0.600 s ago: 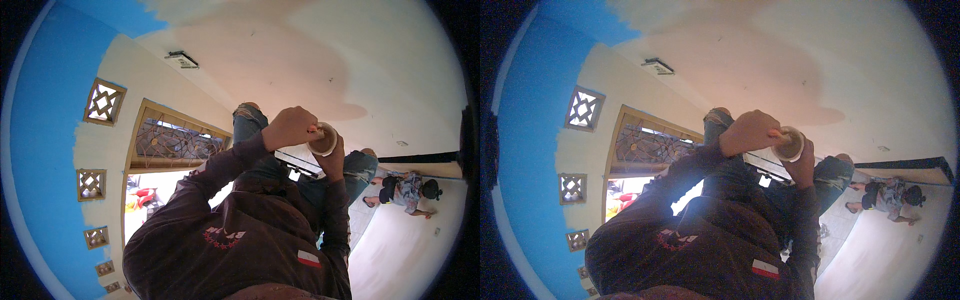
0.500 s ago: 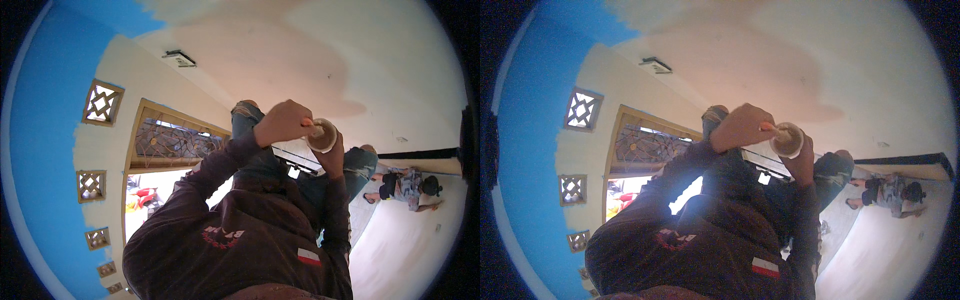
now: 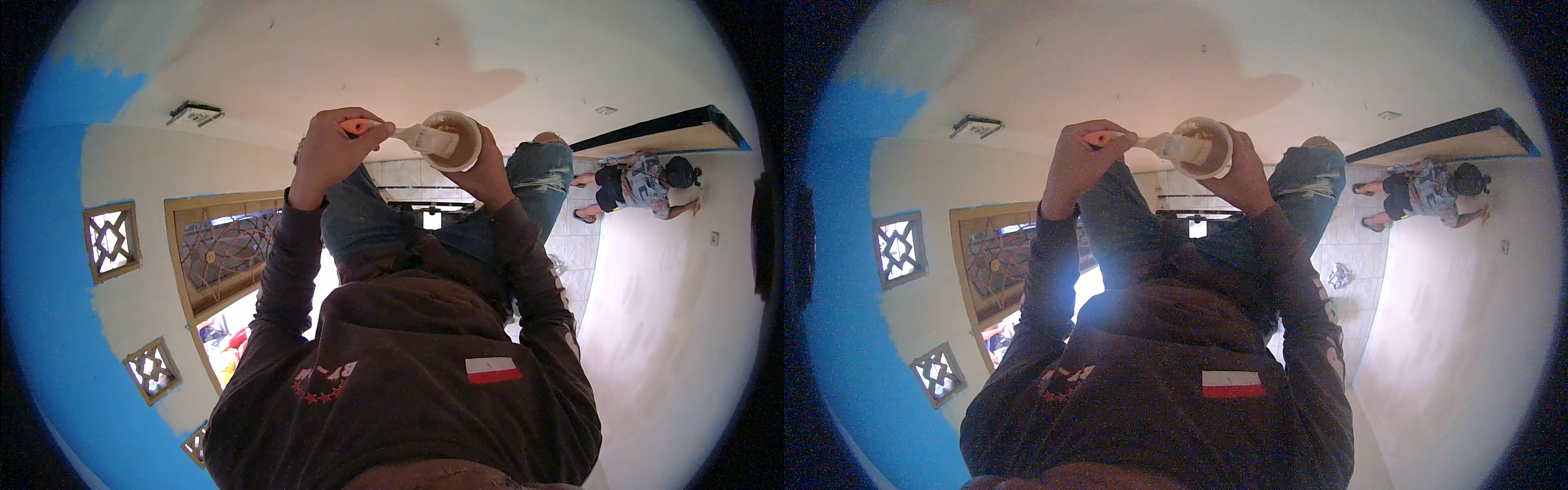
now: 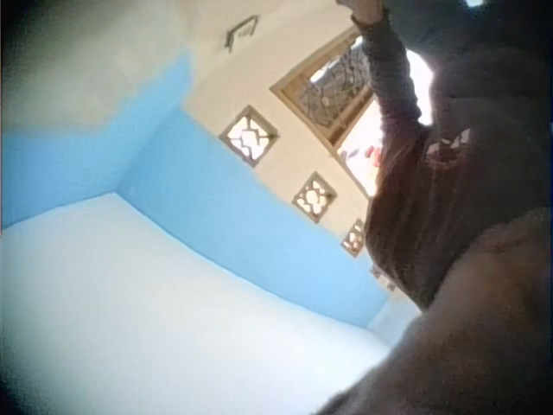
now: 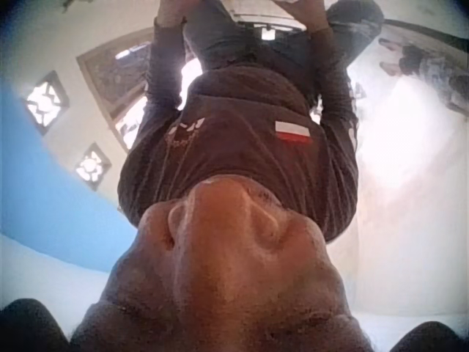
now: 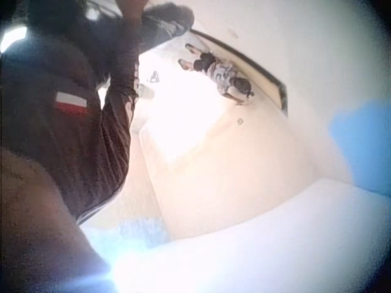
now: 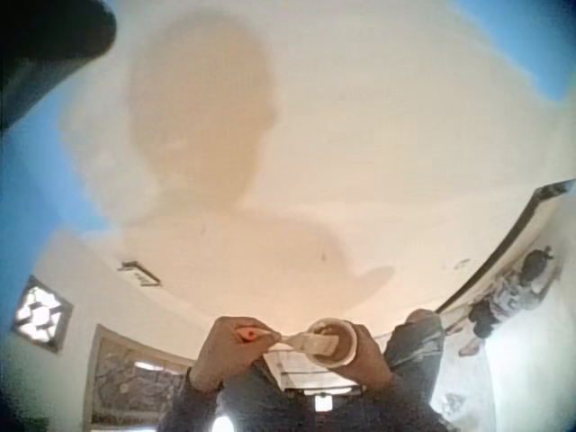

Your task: The person paints a ceiling using a small brush and a cup of paint. They repeatedly dip the brush into the cup and apply paint to the ceiling surface in a systematic manner.

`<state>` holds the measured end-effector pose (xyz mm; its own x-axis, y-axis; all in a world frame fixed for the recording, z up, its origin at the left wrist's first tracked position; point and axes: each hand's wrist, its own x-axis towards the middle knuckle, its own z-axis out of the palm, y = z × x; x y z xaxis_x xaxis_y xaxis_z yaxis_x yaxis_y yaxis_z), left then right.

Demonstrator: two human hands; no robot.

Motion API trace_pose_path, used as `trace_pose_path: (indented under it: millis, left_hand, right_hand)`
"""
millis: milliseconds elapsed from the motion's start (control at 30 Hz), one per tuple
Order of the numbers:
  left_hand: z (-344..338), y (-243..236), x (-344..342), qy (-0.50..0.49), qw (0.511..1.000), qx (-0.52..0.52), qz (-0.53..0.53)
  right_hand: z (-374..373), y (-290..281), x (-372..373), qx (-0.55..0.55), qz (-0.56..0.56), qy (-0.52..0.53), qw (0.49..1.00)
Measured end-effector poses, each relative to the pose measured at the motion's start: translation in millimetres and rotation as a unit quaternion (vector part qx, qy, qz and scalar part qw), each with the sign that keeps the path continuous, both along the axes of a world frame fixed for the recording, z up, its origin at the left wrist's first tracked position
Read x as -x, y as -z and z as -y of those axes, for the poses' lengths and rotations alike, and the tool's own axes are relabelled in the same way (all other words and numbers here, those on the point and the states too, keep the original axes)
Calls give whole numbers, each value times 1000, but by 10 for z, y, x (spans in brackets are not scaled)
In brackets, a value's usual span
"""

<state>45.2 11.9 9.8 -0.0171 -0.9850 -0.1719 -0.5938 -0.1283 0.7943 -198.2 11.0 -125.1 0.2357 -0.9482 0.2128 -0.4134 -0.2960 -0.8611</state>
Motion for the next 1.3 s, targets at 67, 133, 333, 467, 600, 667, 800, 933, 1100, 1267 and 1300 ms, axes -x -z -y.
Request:
trace_pose_path:
  millis: [67, 133, 333, 467, 600, 667, 800, 933, 1100, 1267, 1300]
  left_hand:
    - [-3, 19, -15, -7, 1000, 2, -7]
    - [-12, 89, -52, -21, 999, 0, -25]
    - [-6, 101, -139, -18, 999, -1, -27]
    - [-20, 100, -159, 9, 999, 22, -39]
    - [-38, 95, -207, 27, 999, 15, -34]
    - [-48, 58, -218, 45, 999, 20, -14]
    - [-44, -19, -258, 133, 986, 75, 73]
    - [-52, -55, -285, 199, 959, 121, 162]
    - [-101, -45, -271, 213, 948, 162, 170]
    - [-92, -12, -325, 216, 951, 175, 137]
    - [-89, -6, -331, 212, 955, 169, 124]
  right_hand:
    - [3, -5, 1, 0, 6, 0, 1000]
    - [-3, 5, -10, -9, 28, 2, 1000]
    - [-1, -131, -22, 18, -20, -9, 1000]
    - [-6, -74, -14, 7, -1, -3, 1000]
    - [-12, -45, -23, -1, 6, 1, 1000]
    - [-12, -45, -24, -1, 6, 1, 1000]
    - [-17, -92, -31, -5, 13, -2, 1000]
    - [-23, -82, -37, -14, 7, -1, 1000]
    - [-13, -5, -38, -10, -3, -2, 1000]
    - [-4, -40, -19, -9, -17, -1, 1000]
    - [-3, -39, -18, -10, -18, 0, 1000]
